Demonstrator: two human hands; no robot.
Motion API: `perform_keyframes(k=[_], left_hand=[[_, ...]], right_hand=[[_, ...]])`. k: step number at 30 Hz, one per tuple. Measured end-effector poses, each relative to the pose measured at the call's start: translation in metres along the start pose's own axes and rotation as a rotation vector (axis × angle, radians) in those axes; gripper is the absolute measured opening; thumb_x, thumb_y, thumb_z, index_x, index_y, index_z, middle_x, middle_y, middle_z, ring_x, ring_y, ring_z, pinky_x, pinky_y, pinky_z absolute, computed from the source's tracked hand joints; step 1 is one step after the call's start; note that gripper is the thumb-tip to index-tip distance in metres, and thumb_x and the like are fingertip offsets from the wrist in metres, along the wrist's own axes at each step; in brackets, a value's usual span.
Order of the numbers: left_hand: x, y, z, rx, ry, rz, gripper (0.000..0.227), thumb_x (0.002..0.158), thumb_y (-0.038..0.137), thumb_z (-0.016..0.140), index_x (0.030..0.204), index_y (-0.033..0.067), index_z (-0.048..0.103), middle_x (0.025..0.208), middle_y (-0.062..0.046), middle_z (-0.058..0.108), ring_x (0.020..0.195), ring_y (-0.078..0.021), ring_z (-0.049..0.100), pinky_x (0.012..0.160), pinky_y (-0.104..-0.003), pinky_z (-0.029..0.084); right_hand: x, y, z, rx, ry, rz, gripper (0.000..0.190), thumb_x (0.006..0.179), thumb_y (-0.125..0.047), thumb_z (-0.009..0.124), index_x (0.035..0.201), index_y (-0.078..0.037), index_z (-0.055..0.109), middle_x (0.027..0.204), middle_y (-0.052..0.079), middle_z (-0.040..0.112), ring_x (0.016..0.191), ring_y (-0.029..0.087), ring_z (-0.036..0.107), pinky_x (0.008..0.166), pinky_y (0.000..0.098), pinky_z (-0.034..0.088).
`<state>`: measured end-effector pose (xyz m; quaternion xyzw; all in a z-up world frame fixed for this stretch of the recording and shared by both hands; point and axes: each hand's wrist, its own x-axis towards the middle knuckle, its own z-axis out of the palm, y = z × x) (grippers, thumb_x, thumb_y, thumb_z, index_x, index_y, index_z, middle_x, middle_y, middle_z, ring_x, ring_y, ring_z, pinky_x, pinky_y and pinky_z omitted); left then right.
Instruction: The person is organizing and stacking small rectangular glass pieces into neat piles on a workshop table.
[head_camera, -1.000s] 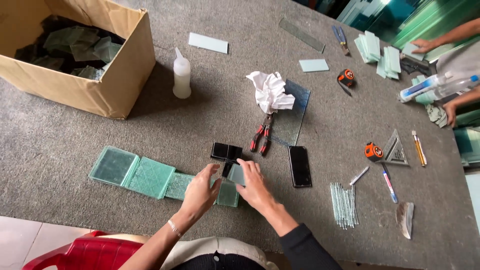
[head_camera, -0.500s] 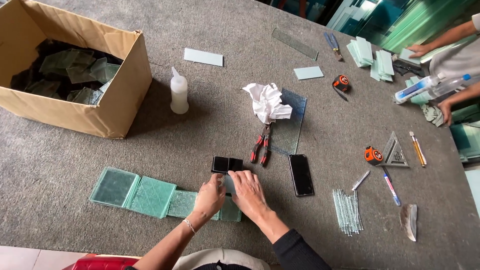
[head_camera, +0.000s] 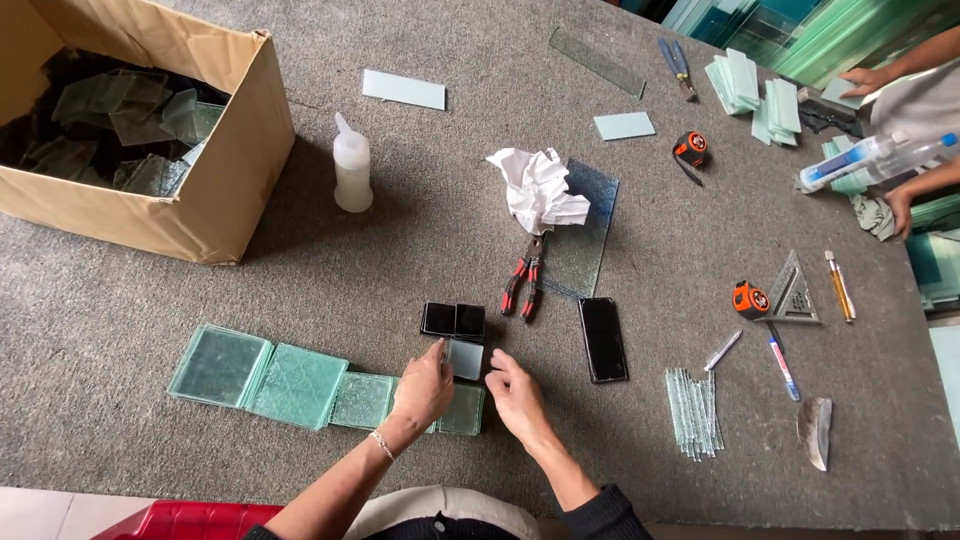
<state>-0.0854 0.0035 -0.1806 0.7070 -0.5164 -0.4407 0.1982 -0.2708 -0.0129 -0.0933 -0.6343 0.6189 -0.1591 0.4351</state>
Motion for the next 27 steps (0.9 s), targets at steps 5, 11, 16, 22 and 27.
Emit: perform_keyframes(k=[5, 11, 16, 22, 27], left_hand=[[0.019, -0.006, 0.019, -0.121, -0.05, -0.057, 0.063, 0.106, 0.022, 0.054, 0.168, 0.0076, 0.047, 0.153, -0.024, 0.068, 0.143, -0.0428, 0.064, 0.131, -0.058, 0.039], [0.001, 0.02, 0.003, -0.161, -0.073, -0.107, 0.067, 0.104, 0.024, 0.053, 0.167, 0.0041, 0.046, 0.148, -0.034, 0.067, 0.139, -0.0516, 0.064, 0.121, -0.061, 0.048], [0.01, 0.015, 0.006, -0.17, -0.07, -0.09, 0.069, 0.104, 0.025, 0.055, 0.169, 0.0037, 0.044, 0.148, -0.033, 0.068, 0.138, -0.0518, 0.065, 0.118, -0.062, 0.05], [-0.01, 0.022, -0.01, 0.108, 0.028, 0.028, 0.07, 0.102, 0.029, 0.063, 0.166, 0.0051, 0.048, 0.142, -0.019, 0.075, 0.135, -0.0356, 0.072, 0.131, -0.054, 0.035], [-0.045, 0.054, -0.032, 0.396, 0.18, 0.145, 0.064, 0.099, 0.035, 0.07, 0.153, 0.0066, 0.05, 0.126, -0.012, 0.075, 0.124, -0.0304, 0.072, 0.134, -0.055, 0.031]], right_hand=[[-0.02, -0.052, 0.004, 0.321, -0.164, 0.25, 0.075, 0.114, -0.02, 0.055, 0.178, -0.006, 0.019, 0.177, 0.035, 0.027, 0.165, 0.045, 0.029, 0.132, 0.0593, 0.033], [-0.032, -0.093, 0.001, 0.387, -0.175, 0.315, 0.077, 0.117, -0.021, 0.047, 0.178, -0.003, 0.005, 0.181, 0.035, 0.011, 0.169, 0.048, 0.012, 0.136, 0.0622, 0.016], [-0.013, -0.06, 0.0, 0.126, -0.144, 0.116, 0.086, 0.11, -0.017, 0.06, 0.178, -0.002, 0.009, 0.178, 0.037, 0.019, 0.167, 0.048, 0.02, 0.136, 0.0614, 0.018], [0.055, -0.063, -0.02, -0.497, -0.057, -0.412, 0.067, 0.104, 0.001, 0.048, 0.171, -0.001, 0.039, 0.171, 0.023, 0.048, 0.162, 0.04, 0.039, 0.133, 0.052, 0.029], [0.123, -0.055, -0.017, -0.644, -0.234, -0.413, 0.068, 0.102, 0.007, 0.045, 0.168, -0.008, 0.042, 0.168, 0.018, 0.048, 0.163, 0.034, 0.037, 0.137, 0.0524, 0.022]])
